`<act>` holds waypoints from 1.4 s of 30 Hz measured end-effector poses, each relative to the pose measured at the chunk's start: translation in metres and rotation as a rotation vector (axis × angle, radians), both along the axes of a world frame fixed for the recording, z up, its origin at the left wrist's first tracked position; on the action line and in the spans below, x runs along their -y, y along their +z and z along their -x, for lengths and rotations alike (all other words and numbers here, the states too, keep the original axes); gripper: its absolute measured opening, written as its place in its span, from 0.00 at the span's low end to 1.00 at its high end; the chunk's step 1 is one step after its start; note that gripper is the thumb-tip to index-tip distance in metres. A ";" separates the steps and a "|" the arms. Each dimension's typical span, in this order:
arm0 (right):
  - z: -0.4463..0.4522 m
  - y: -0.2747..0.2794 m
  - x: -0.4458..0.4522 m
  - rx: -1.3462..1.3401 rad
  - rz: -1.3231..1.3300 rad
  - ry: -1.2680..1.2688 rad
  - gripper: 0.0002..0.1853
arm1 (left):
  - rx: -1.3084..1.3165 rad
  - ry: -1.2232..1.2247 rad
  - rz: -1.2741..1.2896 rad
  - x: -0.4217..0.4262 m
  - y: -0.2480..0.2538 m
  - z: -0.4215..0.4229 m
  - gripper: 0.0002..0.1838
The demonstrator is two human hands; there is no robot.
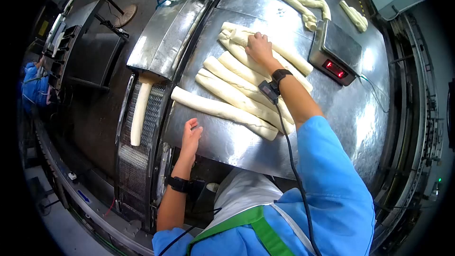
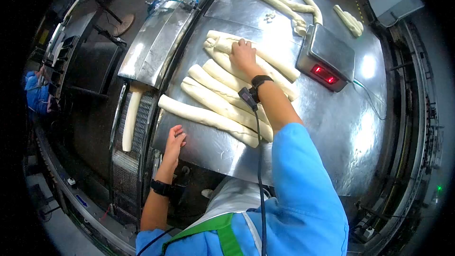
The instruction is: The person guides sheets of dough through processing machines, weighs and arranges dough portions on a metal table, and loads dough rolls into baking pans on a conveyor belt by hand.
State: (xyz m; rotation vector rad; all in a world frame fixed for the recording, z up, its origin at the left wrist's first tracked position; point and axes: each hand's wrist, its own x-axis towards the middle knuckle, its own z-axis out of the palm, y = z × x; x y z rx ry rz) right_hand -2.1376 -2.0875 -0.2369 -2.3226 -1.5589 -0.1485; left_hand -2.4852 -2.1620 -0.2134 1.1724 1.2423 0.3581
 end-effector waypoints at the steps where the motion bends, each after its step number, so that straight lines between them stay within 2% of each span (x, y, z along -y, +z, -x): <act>1: -0.001 -0.002 -0.002 -0.003 0.003 0.000 0.15 | -0.004 0.002 0.008 0.000 0.001 0.002 0.20; 4: -0.020 0.007 -0.007 -0.096 0.143 0.066 0.11 | 0.016 -0.027 0.069 -0.001 -0.002 0.004 0.17; 6: -0.038 0.021 -0.001 -0.844 0.324 0.045 0.07 | 0.028 -0.040 0.100 -0.002 -0.006 0.010 0.17; 7: -0.062 0.011 0.005 -1.283 0.191 0.191 0.09 | 0.037 -0.048 0.117 -0.002 -0.009 0.010 0.17; 9: -0.062 0.036 0.020 -1.763 -0.047 0.104 0.10 | 0.027 -0.044 0.136 -0.003 -0.004 0.007 0.16; 11: -0.066 0.070 0.034 -1.670 0.037 0.262 0.16 | 0.064 -0.039 0.138 -0.003 -0.007 0.009 0.16; 13: -0.069 0.074 0.039 -1.310 0.029 0.133 0.22 | 0.072 -0.072 0.139 -0.004 -0.004 0.002 0.15; 15: -0.087 0.055 0.045 -1.161 0.072 0.066 0.21 | 0.058 -0.055 0.106 -0.005 0.003 -0.002 0.14; 17: -0.094 0.043 0.061 -1.086 0.250 -0.005 0.21 | 0.073 -0.063 0.100 -0.004 0.001 0.001 0.15; 18: -0.095 0.036 0.069 -0.847 0.388 0.121 0.19 | 0.089 -0.068 0.092 -0.004 0.001 0.001 0.16; 19: -0.098 0.007 0.074 -1.030 0.443 -0.028 0.18 | 0.089 -0.067 0.091 -0.003 0.001 0.002 0.16; 21: -0.061 0.008 0.099 -0.455 0.125 0.173 0.18 | 0.055 -0.065 0.065 -0.001 0.002 0.005 0.17; 22: -0.058 0.006 0.098 -0.458 0.124 0.185 0.18 | 0.051 -0.054 0.061 -0.001 0.003 0.007 0.17; 24: -0.051 0.002 0.094 -0.353 0.332 0.019 0.22 | 0.010 0.034 0.019 -0.003 0.003 0.013 0.17; 25: -0.040 0.028 0.091 -0.438 0.520 -0.063 0.26 | 0.002 0.064 0.019 -0.004 -0.001 0.019 0.17; 26: -0.053 0.010 0.092 -0.325 0.419 0.078 0.26 | 0.017 0.067 -0.081 -0.008 -0.008 0.028 0.17; 27: -0.055 0.032 0.093 -0.315 0.538 0.141 0.28 | 0.019 0.079 -0.183 -0.012 -0.014 0.041 0.17; 28: -0.084 0.005 0.095 -0.344 0.448 0.217 0.32 | -0.052 0.103 -0.339 -0.015 -0.018 0.052 0.17; 29: -0.091 0.012 0.104 -0.662 0.457 0.197 0.34 | -0.137 0.130 -0.491 -0.020 -0.021 0.068 0.17; 30: -0.091 0.021 0.111 -0.988 0.516 -0.016 0.31 | -0.260 0.149 -0.631 -0.024 -0.020 0.087 0.17; 32: -0.086 0.033 0.119 -1.194 0.566 0.035 0.27 | -0.578 0.204 -0.933 -0.026 -0.017 0.124 0.18; 33: -0.080 0.040 0.125 -1.254 0.530 0.036 0.25 | -0.710 0.245 -0.977 -0.025 -0.015 0.143 0.21; 35: -0.087 0.037 0.130 -1.097 0.505 -0.051 0.23 | -0.912 0.313 -1.020 -0.026 -0.017 0.179 0.24; 36: -0.099 0.031 0.133 -1.111 0.408 0.059 0.21 | -0.967 0.279 -0.999 -0.025 -0.025 0.203 0.25; 39: -0.105 0.080 0.119 -1.173 0.161 0.028 0.16 | -0.921 0.109 -0.922 -0.028 -0.052 0.270 0.36; 40: -0.102 0.100 0.109 -1.124 0.010 0.021 0.17 | -1.014 0.072 -0.859 -0.028 -0.054 0.282 0.39; 41: -0.122 0.106 0.093 -1.113 -0.067 0.050 0.16 | -0.983 0.090 -0.781 -0.028 -0.062 0.306 0.41; 42: -0.131 0.119 0.077 -1.057 -0.188 0.052 0.16 | -1.177 0.108 -0.624 -0.030 -0.069 0.319 0.41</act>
